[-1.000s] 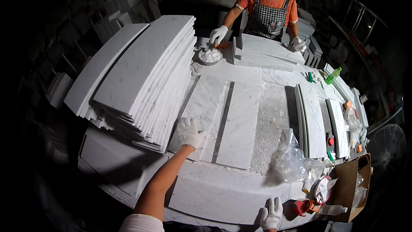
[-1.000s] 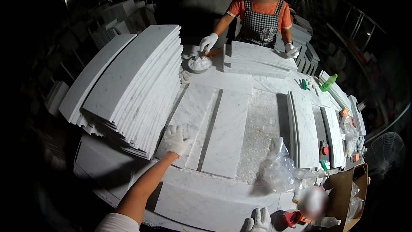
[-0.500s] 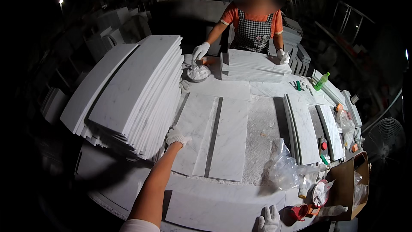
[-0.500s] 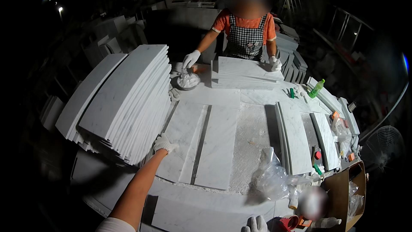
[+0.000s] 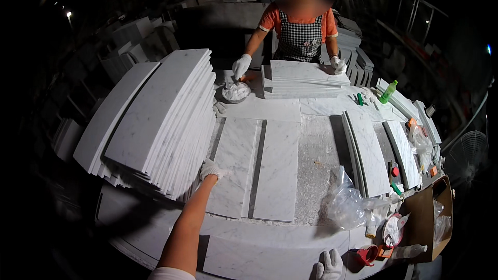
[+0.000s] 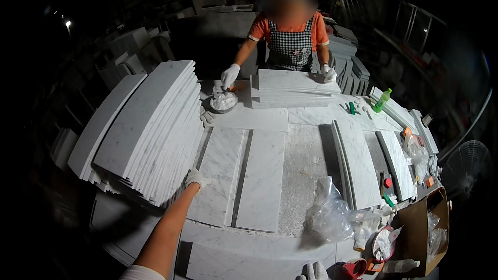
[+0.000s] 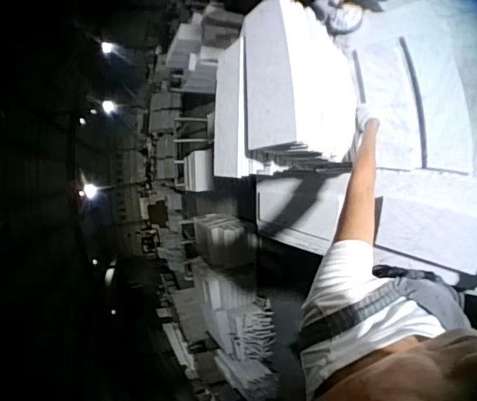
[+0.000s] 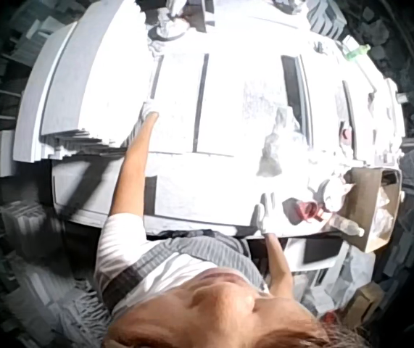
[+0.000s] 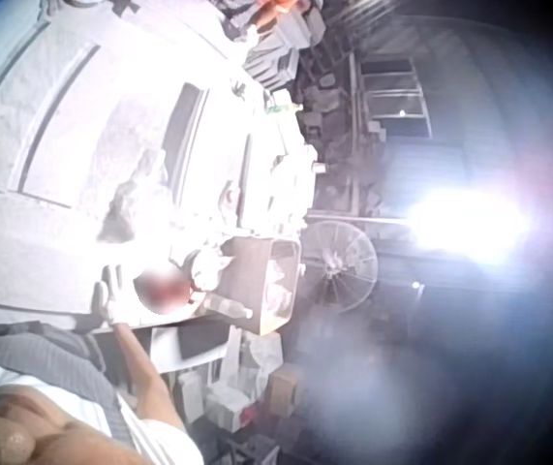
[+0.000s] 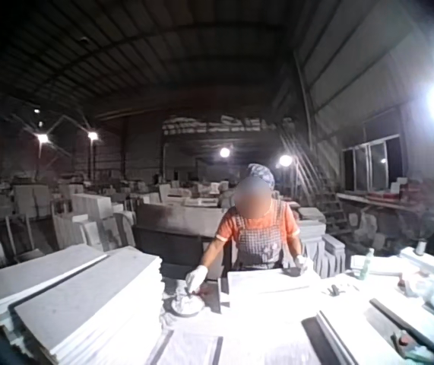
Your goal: The person wraps individual white rectangular tiles in plastic film at a workbench. They place each tile on a sheet of plastic, fold the film around it, and stack the wrapped tiles. A coworker is visible across the table also handling tiles.
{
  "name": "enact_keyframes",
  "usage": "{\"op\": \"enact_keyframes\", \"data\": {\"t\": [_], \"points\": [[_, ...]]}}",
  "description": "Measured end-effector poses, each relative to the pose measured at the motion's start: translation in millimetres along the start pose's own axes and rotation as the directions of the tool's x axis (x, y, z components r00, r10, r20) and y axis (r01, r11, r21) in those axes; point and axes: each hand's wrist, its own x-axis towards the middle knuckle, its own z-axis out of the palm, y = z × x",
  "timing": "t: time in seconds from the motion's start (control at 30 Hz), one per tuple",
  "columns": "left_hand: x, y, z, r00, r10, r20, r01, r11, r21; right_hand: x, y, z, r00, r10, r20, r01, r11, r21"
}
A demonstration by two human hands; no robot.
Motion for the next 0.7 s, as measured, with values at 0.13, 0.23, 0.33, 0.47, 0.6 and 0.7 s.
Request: {"op": "enact_keyframes", "data": {"t": [0.13, 0.23, 0.33, 0.47, 0.6, 0.7], "points": [[-3.5, 4.1, -2.4, 1.0, 0.004, 0.013, -0.003, 0.998, -0.06, -2.6, 6.4, 10.7, 0.987, -0.067, -0.143, 0.064, 0.997, -0.031], [-25.3, 15.1, -26.2, 0.998, 0.054, 0.019, -0.052, 0.994, -0.097, -6.4, 7.8, 14.0, 0.983, -0.062, -0.171, 0.061, 0.998, -0.013], [-0.6, 7.2, -25.0, 0.987, 0.146, 0.059, -0.132, 0.97, -0.204, -6.3, 10.8, 15.5, 0.986, -0.062, -0.153, 0.065, 0.998, 0.014], [6.5, 15.5, -28.5, 0.925, 0.335, 0.178, -0.206, 0.838, -0.506, -0.6, 9.9, 11.4, 0.963, -0.133, -0.235, 0.124, 0.991, -0.051], [-54.0, 67.5, -60.0, 0.885, 0.373, 0.278, -0.233, 0.873, -0.429, -12.3, 1.4, -5.4, 0.997, 0.068, 0.023, -0.069, 0.996, 0.055], [-39.5, 54.9, -48.5, 0.901, 0.435, -0.004, -0.415, 0.858, -0.302, -5.6, 1.3, -2.3, 0.995, -0.023, -0.1, 0.03, 0.997, 0.07]]}}
